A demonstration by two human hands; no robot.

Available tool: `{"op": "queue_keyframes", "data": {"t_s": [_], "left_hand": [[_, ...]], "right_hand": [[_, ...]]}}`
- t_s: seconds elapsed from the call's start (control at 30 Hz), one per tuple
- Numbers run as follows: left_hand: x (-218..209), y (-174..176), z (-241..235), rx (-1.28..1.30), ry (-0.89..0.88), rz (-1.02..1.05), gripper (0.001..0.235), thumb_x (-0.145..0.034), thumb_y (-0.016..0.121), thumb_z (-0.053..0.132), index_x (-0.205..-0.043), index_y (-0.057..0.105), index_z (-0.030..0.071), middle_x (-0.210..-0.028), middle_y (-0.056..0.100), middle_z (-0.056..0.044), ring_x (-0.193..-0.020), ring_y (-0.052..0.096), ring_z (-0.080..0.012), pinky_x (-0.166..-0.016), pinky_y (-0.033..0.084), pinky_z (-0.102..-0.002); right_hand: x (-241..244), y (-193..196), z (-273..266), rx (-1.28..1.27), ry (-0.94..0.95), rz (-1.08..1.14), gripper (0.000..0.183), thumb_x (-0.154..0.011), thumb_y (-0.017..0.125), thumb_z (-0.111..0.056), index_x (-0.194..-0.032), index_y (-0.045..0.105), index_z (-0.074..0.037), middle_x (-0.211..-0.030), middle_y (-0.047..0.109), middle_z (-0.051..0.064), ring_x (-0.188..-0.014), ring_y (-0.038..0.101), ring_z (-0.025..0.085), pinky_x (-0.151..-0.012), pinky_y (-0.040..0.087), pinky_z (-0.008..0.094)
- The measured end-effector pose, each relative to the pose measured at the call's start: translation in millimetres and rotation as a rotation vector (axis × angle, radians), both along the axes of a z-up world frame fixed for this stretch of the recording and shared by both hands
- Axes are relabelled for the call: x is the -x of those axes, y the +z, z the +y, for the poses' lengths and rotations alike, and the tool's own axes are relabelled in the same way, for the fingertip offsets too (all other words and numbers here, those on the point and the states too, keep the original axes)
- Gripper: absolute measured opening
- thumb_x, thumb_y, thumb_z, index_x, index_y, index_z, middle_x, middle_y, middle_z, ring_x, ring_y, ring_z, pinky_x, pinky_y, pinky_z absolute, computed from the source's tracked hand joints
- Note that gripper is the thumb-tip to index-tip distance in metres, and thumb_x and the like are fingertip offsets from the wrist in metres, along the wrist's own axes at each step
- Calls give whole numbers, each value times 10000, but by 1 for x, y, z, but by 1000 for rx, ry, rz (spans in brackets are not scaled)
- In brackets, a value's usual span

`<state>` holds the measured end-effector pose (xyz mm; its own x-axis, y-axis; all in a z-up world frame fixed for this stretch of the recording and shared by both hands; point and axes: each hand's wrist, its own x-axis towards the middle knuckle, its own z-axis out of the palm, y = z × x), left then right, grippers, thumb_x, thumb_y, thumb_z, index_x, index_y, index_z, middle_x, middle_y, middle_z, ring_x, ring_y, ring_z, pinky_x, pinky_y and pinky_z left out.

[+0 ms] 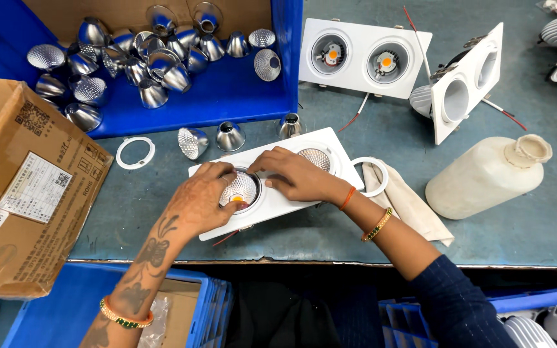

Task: The person assembles recessed light fixtures by hand, inserting LED bulbs and reflector rings into metal frames at a workbench.

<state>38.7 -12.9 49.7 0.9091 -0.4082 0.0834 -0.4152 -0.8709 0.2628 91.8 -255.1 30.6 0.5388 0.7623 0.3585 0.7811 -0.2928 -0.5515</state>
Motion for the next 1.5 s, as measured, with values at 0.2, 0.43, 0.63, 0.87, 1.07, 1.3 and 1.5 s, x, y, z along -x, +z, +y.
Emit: {"op": "queue_keyframes", "data": {"t_s": [0.2, 0.43, 0.63, 0.87, 1.07, 1.3, 1.5], "left_hand": [[0, -17, 10, 52, -18, -16, 592, -836, 747, 397, -1318, 642, 69, -1441, 560, -67, -1341, 494, -251, -1086, 424, -394], [8, -27, 11, 221, -72, -77, 680, -829, 775, 356, -1411, 553, 83, -1472, 547, -92, -1386, 468, -280, -1112, 398, -412], [5, -39, 3, 551, 116, -139, 641, -818, 783, 190, -1412, 560, 102, -1386, 552, -129, -1307, 541, -331, -1080, 442, -396], [-21, -124, 12, 1336, 453, -221, 601, -939, 703, 141, -1459, 424, 26, -1445, 493, -172, -1305, 521, -221, -1045, 452, -339], [-12, -139, 16, 1745, 524, 346, 376, -1006, 592, 255, -1183, 661, -71, -1023, 733, -123, -875, 694, -196, -751, 535, -326], [7, -145, -5, 1650, 415, -19, 406, -1059, 607, 320, -1222, 672, -46, -975, 702, -72, -855, 599, -103, -760, 485, -269], [-1, -167, -20, 1450, 452, -182, 388, -1061, 556, 342, -1180, 670, -9, -928, 732, -96, -813, 619, -102, -717, 515, -286]], "right_hand": [[-2, -4, -1, 4, 15, -22, 231, -873, 663, -86, -1097, 713, -62, -1202, 656, 85, -1162, 567, 313, -1027, 448, 429], [-5, -6, 1, 21, 2, -32, 231, -869, 671, -92, -1090, 725, -55, -1194, 654, 78, -1157, 567, 306, -1022, 457, 424], [2, -4, 0, 20, -18, -57, 256, -888, 703, -199, -1104, 720, -61, -1190, 648, 77, -1123, 570, 298, -995, 463, 415], [9, -9, 19, 54, -184, -118, 457, -880, 733, -385, -1221, 698, -81, -1209, 642, 114, -1068, 567, 311, -957, 466, 424], [44, -18, 59, 49, -142, -295, 717, -886, 755, -477, -1422, 558, -43, -1334, 571, 192, -1278, 518, 368, -1078, 380, 496], [51, 1, 59, 206, -157, -189, 758, -693, 824, -357, -1370, 590, -109, -1309, 563, 159, -1265, 510, 343, -1044, 385, 502], [63, -15, 60, 134, -222, -432, 607, -771, 736, -130, -1361, 598, -107, -1305, 575, 155, -1273, 550, 347, -1055, 465, 438]]}}
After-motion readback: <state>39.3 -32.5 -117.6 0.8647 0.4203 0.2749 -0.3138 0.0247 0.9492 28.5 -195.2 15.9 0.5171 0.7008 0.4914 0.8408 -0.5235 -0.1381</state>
